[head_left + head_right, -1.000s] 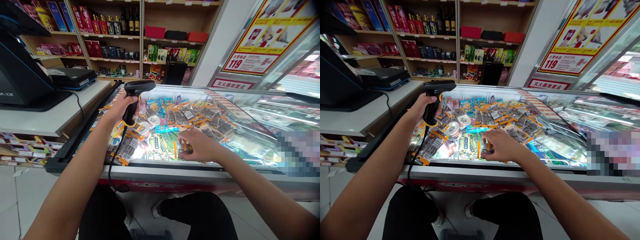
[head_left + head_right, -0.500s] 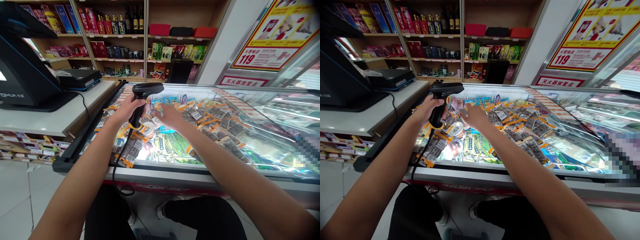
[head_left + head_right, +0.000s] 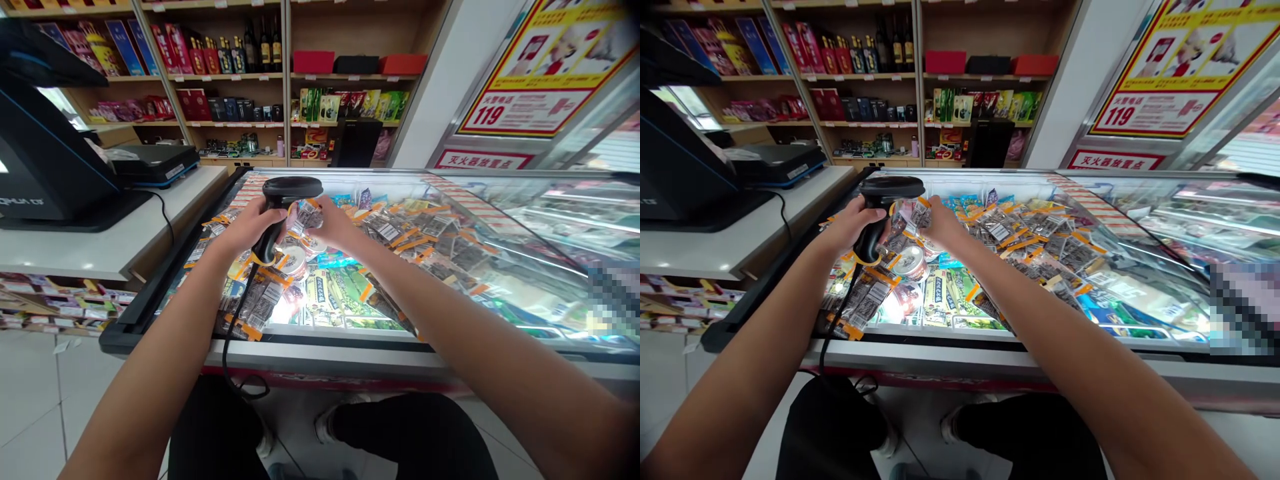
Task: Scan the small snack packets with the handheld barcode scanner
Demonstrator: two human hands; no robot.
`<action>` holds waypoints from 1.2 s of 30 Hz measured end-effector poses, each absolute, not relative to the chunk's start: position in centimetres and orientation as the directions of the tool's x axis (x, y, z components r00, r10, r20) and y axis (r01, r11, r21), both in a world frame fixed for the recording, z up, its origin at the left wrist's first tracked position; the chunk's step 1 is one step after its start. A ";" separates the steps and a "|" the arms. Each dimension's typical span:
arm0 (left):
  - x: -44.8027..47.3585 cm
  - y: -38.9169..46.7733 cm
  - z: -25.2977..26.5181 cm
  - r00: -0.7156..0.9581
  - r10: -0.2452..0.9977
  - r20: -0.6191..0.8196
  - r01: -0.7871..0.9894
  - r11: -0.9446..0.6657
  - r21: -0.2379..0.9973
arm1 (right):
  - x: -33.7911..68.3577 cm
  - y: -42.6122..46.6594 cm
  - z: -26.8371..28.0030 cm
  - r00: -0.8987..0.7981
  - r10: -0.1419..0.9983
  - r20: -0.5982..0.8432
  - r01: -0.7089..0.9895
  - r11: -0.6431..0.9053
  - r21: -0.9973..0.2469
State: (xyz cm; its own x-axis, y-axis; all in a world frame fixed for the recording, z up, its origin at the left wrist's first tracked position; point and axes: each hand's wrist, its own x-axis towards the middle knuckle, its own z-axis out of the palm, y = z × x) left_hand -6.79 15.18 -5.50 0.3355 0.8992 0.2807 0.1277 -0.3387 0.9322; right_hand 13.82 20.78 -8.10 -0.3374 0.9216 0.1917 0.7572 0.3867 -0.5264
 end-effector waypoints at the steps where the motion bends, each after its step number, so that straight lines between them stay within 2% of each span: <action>1: -6.9 15.2 -5.5 0.340 0.902 0.264 0.174 -0.337 0.926 | 14.6 20.4 -7.9 -0.355 0.906 0.231 0.717 0.422 -0.555; 3: -7.0 15.1 -5.4 0.358 0.907 0.224 0.271 -0.330 0.904 | 16.2 19.6 -7.5 -0.372 0.894 0.249 0.677 0.444 -0.587; 7: -6.9 14.8 -5.6 0.388 0.909 0.150 0.352 -0.297 0.887 | 19.9 18.9 -6.4 -0.348 0.925 0.154 0.689 0.364 -0.626; 14: -6.4 14.6 -6.0 0.510 0.856 0.084 0.334 -0.287 0.898 | 24.0 19.4 -6.8 -0.281 0.947 0.155 0.643 0.305 -0.702; 25: -6.1 14.1 -5.7 0.555 0.825 0.108 0.261 -0.296 0.919 | 24.1 19.0 -6.9 -0.275 0.946 0.174 0.661 0.317 -0.680; 29: -6.1 14.4 -5.7 0.486 0.857 0.170 0.183 -0.290 0.939 | 24.3 18.5 -5.9 -0.292 0.946 0.140 0.689 0.309 -0.655; 32: -6.1 14.4 -5.4 0.371 0.890 0.263 0.078 -0.312 0.947 | 24.5 18.0 -5.4 -0.346 0.935 0.072 0.769 0.327 -0.550; 34: -6.2 14.4 -5.1 0.296 0.903 0.312 0.015 -0.331 0.943 | 24.5 17.9 -5.8 -0.426 0.905 0.014 0.786 0.378 -0.489; 36: -6.3 14.4 -4.8 0.235 0.914 0.332 -0.019 -0.337 0.941 | 24.2 17.9 -6.7 -0.512 0.859 0.015 0.758 0.461 -0.461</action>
State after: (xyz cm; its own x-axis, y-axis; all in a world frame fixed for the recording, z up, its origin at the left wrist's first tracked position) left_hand -6.32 14.43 -4.77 0.2347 0.9136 0.3321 -0.0193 -0.3372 0.9412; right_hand 24.23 17.94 -6.66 -0.5123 0.8587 0.0151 0.7585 0.4606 -0.4611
